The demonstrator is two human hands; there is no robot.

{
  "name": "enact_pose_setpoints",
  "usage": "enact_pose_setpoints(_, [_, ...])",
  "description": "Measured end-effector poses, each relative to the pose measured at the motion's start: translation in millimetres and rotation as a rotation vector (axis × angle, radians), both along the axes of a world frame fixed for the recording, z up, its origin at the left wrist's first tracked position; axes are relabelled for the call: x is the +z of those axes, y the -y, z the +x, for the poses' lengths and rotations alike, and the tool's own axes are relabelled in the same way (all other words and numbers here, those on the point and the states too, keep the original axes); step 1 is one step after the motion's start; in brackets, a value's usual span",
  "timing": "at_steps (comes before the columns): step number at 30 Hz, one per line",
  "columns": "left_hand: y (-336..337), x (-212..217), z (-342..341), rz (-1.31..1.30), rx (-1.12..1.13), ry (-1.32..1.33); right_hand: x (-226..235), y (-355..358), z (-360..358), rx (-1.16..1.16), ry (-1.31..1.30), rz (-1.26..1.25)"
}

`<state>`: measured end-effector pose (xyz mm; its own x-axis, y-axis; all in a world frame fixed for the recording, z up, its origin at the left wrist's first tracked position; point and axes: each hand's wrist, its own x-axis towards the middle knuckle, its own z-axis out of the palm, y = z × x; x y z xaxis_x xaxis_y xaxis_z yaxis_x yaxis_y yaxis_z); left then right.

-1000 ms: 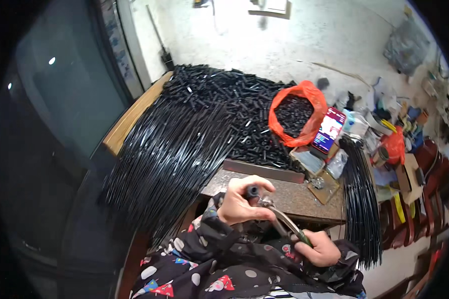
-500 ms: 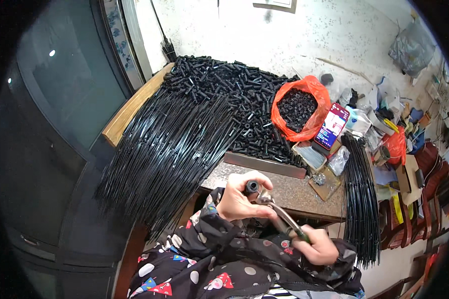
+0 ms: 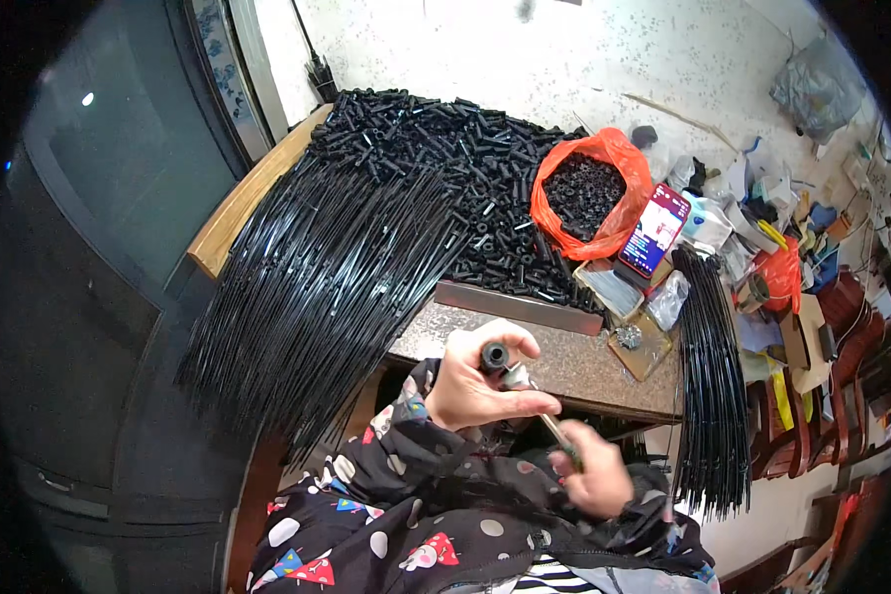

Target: Assembling wire bundles by inserting individual wires into black protective tubing and using pliers to secure components.

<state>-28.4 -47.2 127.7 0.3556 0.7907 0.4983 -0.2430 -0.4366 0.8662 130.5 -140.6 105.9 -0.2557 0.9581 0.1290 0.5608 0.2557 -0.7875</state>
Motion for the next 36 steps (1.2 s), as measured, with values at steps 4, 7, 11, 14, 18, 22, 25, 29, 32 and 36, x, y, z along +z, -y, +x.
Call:
enact_pose_setpoints(4, [3.4,-2.5,10.0,0.039,0.084,-0.036,-3.9,3.3,12.2,0.348,-0.415,-0.536])
enact_pose_setpoints(7, [7.9,-2.8,5.0,-0.026,0.069,-0.043,11.7,-6.6,13.5,0.402,-0.800,-0.923])
enact_pose_setpoints(11, [6.9,-1.1,5.9,-0.054,0.050,-0.033,7.1,-8.0,20.1,0.470,-0.682,-0.896])
enact_pose_setpoints(14, [6.1,-4.9,9.2,-0.092,0.052,-0.039,-8.5,1.0,12.5,0.333,-0.660,-0.760])
enact_pose_setpoints(18, [5.5,-13.3,19.3,-0.203,0.103,-0.021,-13.9,7.8,-10.6,0.075,-0.647,-0.726])
enact_pose_setpoints(22, [6.4,-21.1,17.5,-0.138,0.244,-0.073,-27.4,7.7,-22.0,0.032,-0.577,-0.529])
enact_pose_setpoints(25, [3.8,-29.9,16.3,-0.176,0.200,-0.001,-37.1,-12.7,-7.7,-0.168,-0.395,-0.281])
enact_pose_setpoints(29, [0.6,-36.3,5.9,-0.140,0.166,-0.002,-53.5,-62.8,59.2,-0.551,0.095,0.213])
enact_pose_setpoints(32, [-1.2,-41.6,9.6,0.003,0.078,-0.024,-63.3,-74.0,94.4,-0.579,0.335,0.312])
enact_pose_setpoints(36, [-4.7,-47.0,8.3,-0.052,0.069,-0.038,-65.6,-75.8,95.4,-0.396,0.532,0.372])
